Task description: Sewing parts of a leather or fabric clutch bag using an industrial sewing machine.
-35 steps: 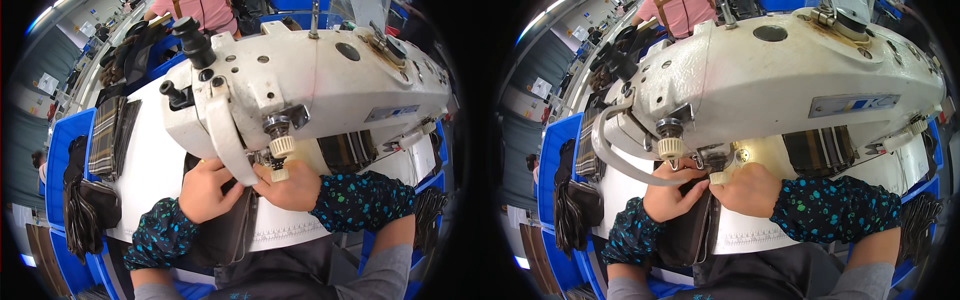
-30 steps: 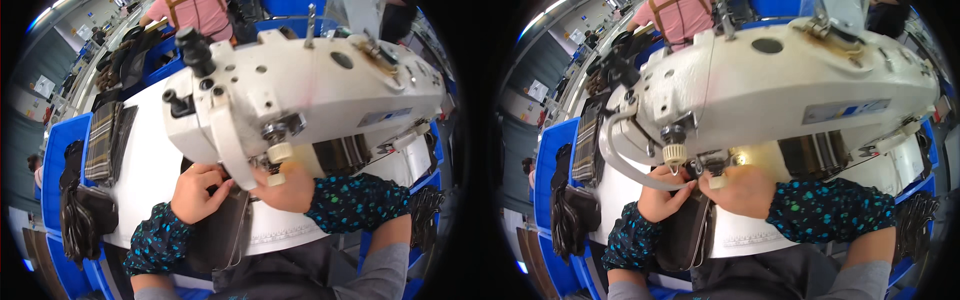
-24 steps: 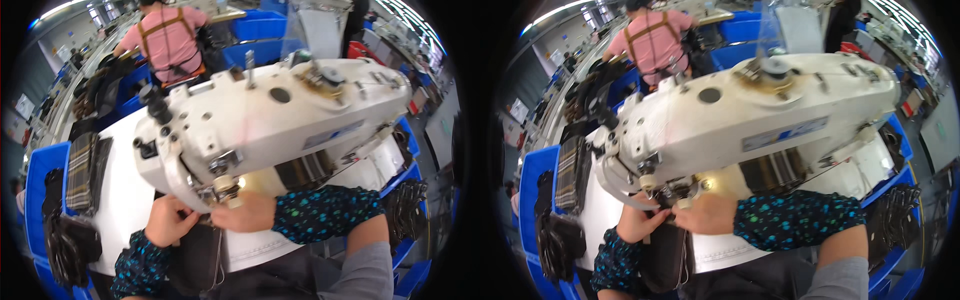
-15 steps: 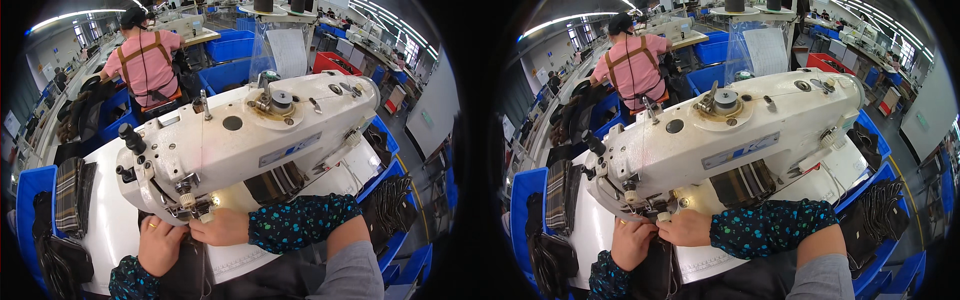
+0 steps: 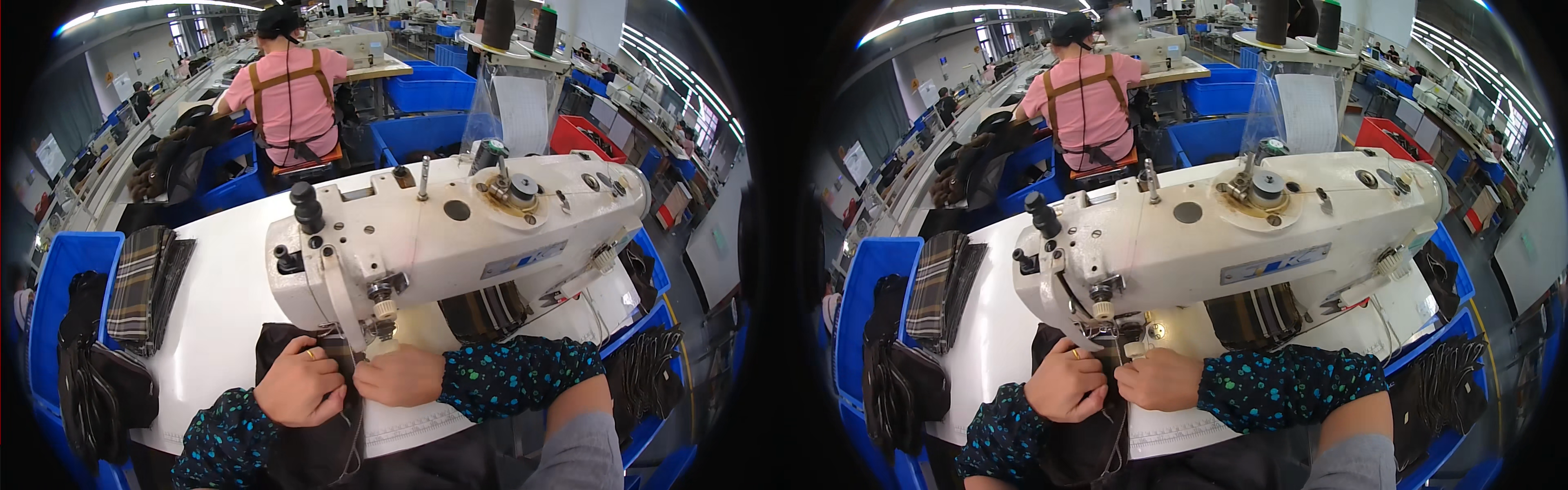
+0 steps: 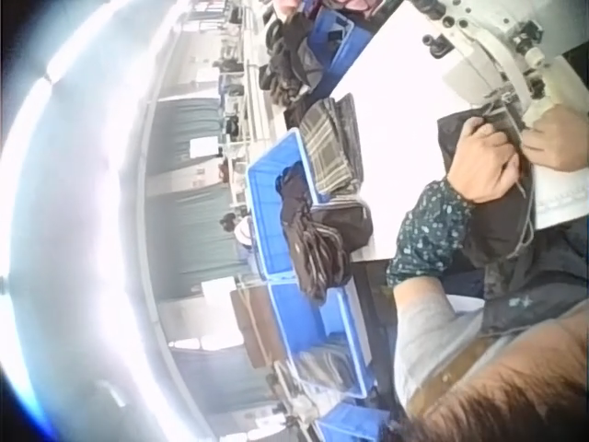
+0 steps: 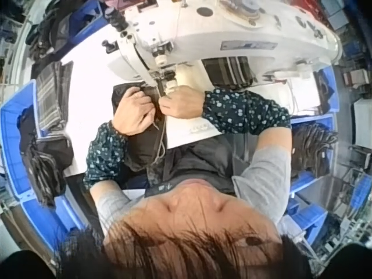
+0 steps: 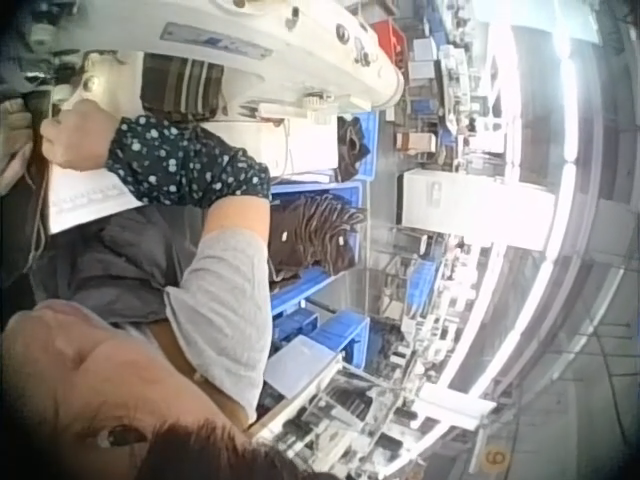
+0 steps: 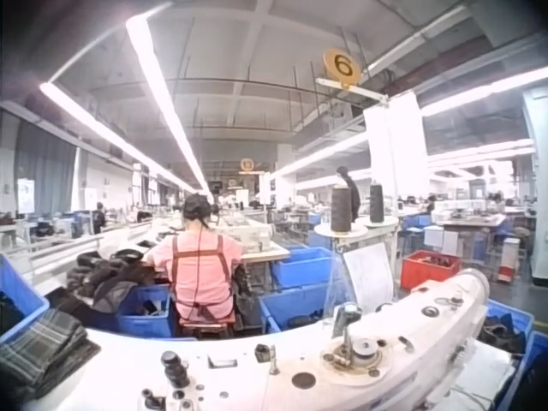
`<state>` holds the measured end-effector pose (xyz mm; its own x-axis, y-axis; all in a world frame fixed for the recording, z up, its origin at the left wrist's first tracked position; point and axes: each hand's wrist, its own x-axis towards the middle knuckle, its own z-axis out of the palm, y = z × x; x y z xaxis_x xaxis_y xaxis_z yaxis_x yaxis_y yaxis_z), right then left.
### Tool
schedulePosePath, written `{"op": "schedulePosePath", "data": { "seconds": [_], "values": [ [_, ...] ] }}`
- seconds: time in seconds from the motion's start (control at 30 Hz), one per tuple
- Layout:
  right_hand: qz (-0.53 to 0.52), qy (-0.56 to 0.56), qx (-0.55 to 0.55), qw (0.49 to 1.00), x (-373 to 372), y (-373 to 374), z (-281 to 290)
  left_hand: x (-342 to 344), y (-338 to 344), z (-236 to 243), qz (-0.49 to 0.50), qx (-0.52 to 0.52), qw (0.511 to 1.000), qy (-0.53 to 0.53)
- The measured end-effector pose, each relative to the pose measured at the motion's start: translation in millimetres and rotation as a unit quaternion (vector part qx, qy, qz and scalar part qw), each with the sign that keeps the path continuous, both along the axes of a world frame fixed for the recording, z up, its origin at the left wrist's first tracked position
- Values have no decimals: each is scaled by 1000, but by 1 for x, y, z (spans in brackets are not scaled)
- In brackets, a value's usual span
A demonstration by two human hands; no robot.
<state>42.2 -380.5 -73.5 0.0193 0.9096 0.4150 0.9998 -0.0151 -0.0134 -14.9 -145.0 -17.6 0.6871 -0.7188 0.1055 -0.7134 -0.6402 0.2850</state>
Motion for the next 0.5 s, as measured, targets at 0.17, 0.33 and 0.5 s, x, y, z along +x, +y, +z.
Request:
{"op": "schedulePosePath", "data": {
  "seconds": [0.17,0.33,0.5],
  "values": [
    [-15,-28,-13,999,-2,-1,7,-21,11,17,156,71,984,40],
    [-13,-75,32,997,-3,-3,5,-27,-6,3,123,3,990,-70],
    [-48,-101,159,981,-3,-3,13,-20,-15,-3,97,-41,988,-111]
  ]
}}
